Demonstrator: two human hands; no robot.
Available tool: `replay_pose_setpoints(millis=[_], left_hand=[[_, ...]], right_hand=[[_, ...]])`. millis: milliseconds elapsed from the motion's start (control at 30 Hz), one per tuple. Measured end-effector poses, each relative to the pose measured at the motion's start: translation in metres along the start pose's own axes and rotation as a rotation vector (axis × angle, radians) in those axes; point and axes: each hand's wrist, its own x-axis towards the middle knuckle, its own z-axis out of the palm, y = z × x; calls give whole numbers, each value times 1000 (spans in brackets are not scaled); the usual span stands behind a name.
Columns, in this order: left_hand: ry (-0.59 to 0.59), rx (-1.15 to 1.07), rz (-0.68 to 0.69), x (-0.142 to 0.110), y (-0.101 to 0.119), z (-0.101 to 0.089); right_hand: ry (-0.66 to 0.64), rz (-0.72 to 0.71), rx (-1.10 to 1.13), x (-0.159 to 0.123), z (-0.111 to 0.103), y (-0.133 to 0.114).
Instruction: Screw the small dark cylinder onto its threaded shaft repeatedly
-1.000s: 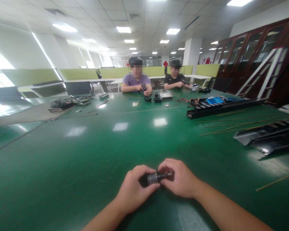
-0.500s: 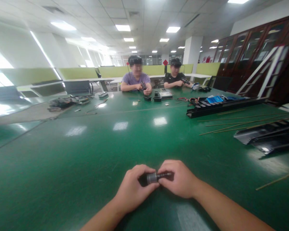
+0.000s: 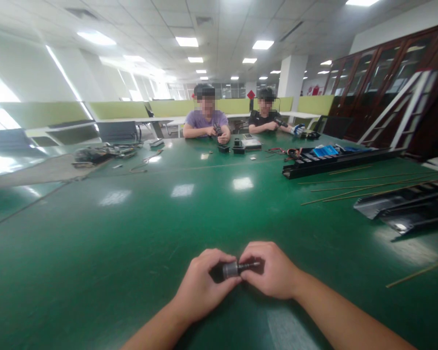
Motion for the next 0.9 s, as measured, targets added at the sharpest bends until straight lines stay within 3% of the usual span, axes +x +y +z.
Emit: replay_pose_setpoints(millis=[900], left_hand=[[10, 19, -23, -1, -3, -1]], right_hand=[[10, 15, -10, 1, -3, 0]])
